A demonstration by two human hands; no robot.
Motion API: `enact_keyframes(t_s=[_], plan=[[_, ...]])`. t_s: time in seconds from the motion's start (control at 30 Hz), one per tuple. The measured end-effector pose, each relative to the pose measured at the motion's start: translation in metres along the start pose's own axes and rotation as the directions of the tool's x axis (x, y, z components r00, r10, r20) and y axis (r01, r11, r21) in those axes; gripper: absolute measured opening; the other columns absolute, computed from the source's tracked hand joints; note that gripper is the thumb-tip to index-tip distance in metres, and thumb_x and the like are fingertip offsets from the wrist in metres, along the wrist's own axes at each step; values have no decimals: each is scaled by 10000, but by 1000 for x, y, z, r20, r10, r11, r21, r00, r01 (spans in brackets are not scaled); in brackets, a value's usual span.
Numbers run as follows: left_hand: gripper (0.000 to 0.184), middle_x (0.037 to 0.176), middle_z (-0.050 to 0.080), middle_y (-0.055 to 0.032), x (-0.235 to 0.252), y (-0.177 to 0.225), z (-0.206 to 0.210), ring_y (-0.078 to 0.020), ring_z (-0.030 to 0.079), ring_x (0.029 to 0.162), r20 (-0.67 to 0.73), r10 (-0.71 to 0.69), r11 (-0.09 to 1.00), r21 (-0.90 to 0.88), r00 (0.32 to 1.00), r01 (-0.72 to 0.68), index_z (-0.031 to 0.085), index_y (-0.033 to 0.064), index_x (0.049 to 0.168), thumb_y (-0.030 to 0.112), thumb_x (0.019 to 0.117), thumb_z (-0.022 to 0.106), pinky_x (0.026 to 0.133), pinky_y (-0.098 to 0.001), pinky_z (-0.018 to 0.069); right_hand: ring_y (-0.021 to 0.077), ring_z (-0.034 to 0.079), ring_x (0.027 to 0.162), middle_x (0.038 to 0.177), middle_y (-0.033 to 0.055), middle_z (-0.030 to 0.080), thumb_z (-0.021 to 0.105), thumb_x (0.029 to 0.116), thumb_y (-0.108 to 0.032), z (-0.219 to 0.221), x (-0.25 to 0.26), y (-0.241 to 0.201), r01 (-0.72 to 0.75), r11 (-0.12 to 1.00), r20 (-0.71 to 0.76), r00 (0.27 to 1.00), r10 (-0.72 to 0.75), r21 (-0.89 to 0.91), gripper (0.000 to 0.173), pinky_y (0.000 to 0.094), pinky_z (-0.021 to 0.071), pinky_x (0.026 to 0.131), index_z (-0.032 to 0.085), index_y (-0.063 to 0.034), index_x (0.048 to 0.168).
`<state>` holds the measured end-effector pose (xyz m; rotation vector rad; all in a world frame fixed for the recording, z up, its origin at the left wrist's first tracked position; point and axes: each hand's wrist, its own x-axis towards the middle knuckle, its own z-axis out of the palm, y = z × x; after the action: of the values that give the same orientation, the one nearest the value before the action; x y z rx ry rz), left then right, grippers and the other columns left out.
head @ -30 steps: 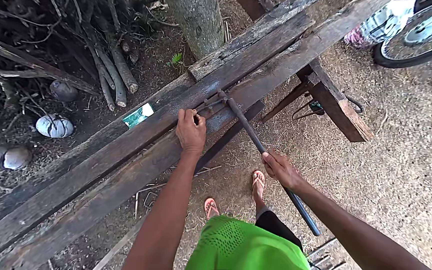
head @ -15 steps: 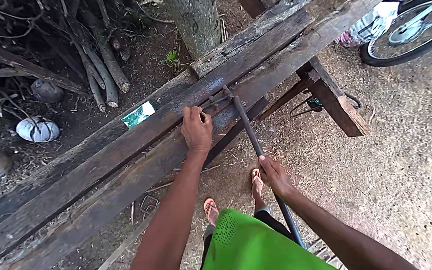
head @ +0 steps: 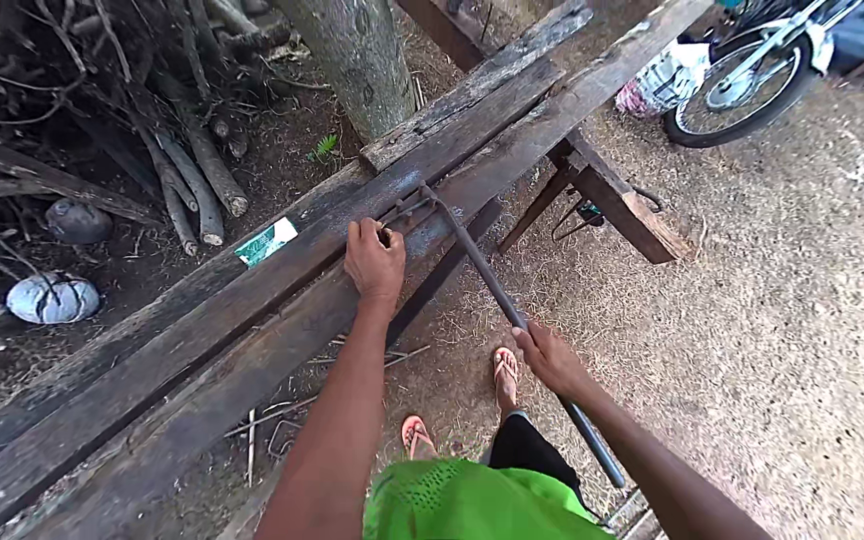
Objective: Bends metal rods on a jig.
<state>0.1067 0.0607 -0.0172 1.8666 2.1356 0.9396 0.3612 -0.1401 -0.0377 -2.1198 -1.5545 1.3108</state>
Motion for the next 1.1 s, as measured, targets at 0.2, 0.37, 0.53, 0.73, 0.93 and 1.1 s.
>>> enact_keyframes(t_s=[0.2, 0.37, 0.53, 0.73, 0.93, 1.1], plan=[[284, 1088, 613, -207, -19, -14, 6, -355, 667, 942, -51, 131, 990, 58, 990, -128, 685, 6, 1162, 224, 1002, 598, 784, -510, 578, 363, 701, 805, 833, 150, 681, 256, 1062, -625, -4, -5, -4, -75, 971, -71, 996, 60, -226, 662, 577, 543, 720, 606, -99, 1261], [256, 1075, 605, -204, -22, -13, 8, -358, 654, 964, -61, 209, 973, 109, 976, -202, 683, -12, 1147, 177, 996, 600, 798, -501, 576, 376, 692, 768, 787, 159, 660, 257, 1065, -617, -34, 9, 10, -13, 955, -28, 1000, 5, -296, 667, 588, 532, 690, 617, -69, 1188], [239, 1066, 619, -198, -20, -13, 9, -358, 654, 988, -74, 227, 969, 115, 971, -218, 681, -17, 1131, 158, 996, 590, 823, -501, 572, 393, 697, 806, 819, 173, 669, 240, 1065, -617, -50, 22, 17, 17, 935, 17, 1000, -11, -354, 672, 600, 527, 711, 607, -69, 1198], [248, 1034, 659, -195, -9, -13, 8, -334, 675, 871, -72, 112, 993, -38, 991, -115, 686, -11, 1103, 174, 940, 653, 773, -508, 565, 360, 692, 800, 826, 155, 664, 274, 1073, -593, -11, 3, 3, -21, 976, -25, 1000, 16, -216, 634, 572, 540, 723, 601, -70, 1218], [322, 1063, 690, -181, -4, -22, -7, -287, 671, 878, 39, 109, 973, -207, 993, -99, 702, 3, 1212, 135, 975, 528, 815, -474, 545, 344, 680, 764, 789, 139, 650, 291, 1066, -605, -17, -1, 2, 1, 967, -99, 995, -27, -255, 625, 563, 530, 702, 618, -85, 1177], [316, 1203, 685, -177, 17, -21, -27, -294, 642, 1143, 275, 52, 957, -287, 960, 31, 702, 34, 1228, 228, 1062, 516, 1022, -491, 487, 357, 690, 736, 760, 144, 659, 305, 1066, -600, -21, -4, -1, 25, 958, -159, 985, -73, -286, 618, 565, 533, 677, 628, -84, 1169]])
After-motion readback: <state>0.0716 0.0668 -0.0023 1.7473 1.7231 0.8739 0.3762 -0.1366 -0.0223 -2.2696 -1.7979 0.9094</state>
